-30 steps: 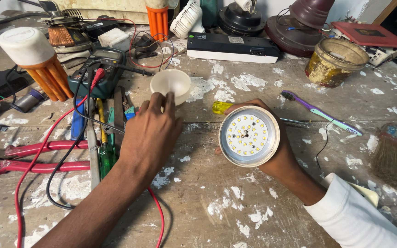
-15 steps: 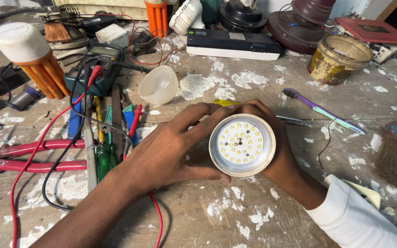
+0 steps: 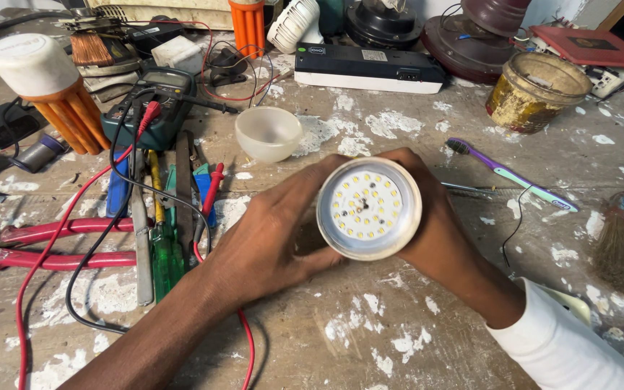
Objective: The person brushes dust off an LED light fixture with a brush and a toothbrush, sets it down, then picks up a large LED bulb and pulls off its plastic diffuser. They use a yellow screwdriver to probe and press the LED board and components inside the bulb, briefly setting the screwdriver down on a small tray before resuming.
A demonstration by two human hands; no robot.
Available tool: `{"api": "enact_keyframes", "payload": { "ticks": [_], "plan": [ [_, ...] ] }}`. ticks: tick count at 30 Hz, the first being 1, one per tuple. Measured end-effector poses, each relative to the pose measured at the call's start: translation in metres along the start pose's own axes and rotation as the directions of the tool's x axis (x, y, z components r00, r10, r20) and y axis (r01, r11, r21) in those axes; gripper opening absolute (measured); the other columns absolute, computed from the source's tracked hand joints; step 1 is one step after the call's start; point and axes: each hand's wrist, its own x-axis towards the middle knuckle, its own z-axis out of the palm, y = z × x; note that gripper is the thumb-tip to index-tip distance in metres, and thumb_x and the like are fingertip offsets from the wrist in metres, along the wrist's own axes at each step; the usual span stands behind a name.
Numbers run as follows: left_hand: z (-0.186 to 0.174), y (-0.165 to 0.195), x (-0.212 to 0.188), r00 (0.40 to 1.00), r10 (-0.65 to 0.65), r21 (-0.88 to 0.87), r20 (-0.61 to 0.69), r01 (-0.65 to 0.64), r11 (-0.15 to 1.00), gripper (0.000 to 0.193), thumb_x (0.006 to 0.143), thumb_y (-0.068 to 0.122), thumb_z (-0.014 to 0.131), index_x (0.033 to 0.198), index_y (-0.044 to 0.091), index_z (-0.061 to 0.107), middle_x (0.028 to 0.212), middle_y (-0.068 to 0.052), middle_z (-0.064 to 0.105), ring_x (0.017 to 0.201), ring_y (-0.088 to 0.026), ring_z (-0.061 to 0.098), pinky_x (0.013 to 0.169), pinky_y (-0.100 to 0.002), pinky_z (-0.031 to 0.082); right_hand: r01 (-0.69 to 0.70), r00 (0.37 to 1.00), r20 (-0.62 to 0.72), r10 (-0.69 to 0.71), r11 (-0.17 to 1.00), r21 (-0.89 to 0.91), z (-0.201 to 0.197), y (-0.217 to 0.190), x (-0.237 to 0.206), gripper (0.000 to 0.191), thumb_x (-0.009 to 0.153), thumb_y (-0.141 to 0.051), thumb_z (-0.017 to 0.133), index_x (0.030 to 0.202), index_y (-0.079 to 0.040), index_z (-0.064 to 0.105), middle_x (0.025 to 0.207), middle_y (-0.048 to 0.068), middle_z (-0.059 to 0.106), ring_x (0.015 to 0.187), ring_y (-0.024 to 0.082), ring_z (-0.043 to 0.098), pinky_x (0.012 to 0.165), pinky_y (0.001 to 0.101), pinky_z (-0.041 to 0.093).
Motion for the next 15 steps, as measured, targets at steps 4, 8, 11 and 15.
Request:
{"api": "enact_keyframes", "payload": {
  "ticks": [4, 8, 11, 15],
  "plan": [
    [0.000, -0.003, 0.000, 0.998, -0.030, 0.000, -0.056, 0.030, 1.000, 0.096, 0.071, 0.018, 0.089, 0.150, -0.003, 0.038, 0.145, -0.025, 0.056, 0.133, -0.040, 0.058, 0.110, -0.044, 0.050, 0.037, 0.998, 0.067, -0.022, 0.969, -0.243, -0.013, 0.011, 0.008, 0.059, 0.063, -0.005, 0.090, 0.116, 0.002, 0.065, 0.120, 0.012, 0.064, 0.112, 0.026, 0.068, 0.096, 0.0365, 0.055],
    [0.003, -0.005, 0.004, 0.980, -0.158, -0.012, -0.119, 0.157, 0.987, 0.093, 0.075, 0.016, 0.088, 0.149, -0.003, 0.037, 0.142, -0.025, 0.056, 0.127, -0.035, 0.063, 0.103, -0.041, 0.058, -0.052, 0.996, 0.048, 0.078, 0.916, -0.397, -0.026, 0.020, 0.009, 0.049, 0.070, 0.002, 0.081, 0.116, 0.005, 0.065, 0.121, 0.015, 0.064, 0.111, 0.030, 0.068, 0.093, 0.0400, 0.056],
    [0.001, -0.006, 0.005, 0.967, -0.113, 0.015, -0.228, 0.119, 0.993, 0.092, 0.072, 0.011, 0.088, 0.147, -0.006, 0.037, 0.143, -0.028, 0.056, 0.128, -0.037, 0.061, 0.099, -0.042, 0.060, -0.045, 0.990, 0.091, 0.107, 0.857, -0.513, -0.027, 0.026, 0.009, 0.044, 0.075, 0.000, 0.079, 0.118, 0.004, 0.067, 0.115, 0.018, 0.064, 0.110, 0.035, 0.064, 0.093, 0.0450, 0.052],
    [0.000, -0.005, 0.006, 0.939, -0.203, -0.020, -0.278, 0.206, 0.978, 0.089, 0.073, 0.012, 0.089, 0.146, -0.004, 0.040, 0.135, -0.025, 0.061, 0.125, -0.033, 0.066, 0.094, -0.039, 0.063, -0.128, 0.954, 0.146, 0.263, 0.796, -0.592, -0.020, 0.034, 0.007, 0.035, 0.084, -0.011, 0.079, 0.114, 0.003, 0.068, 0.113, 0.017, 0.065, 0.109, 0.036, 0.061, 0.093, 0.0468, 0.049]
  ]
}}
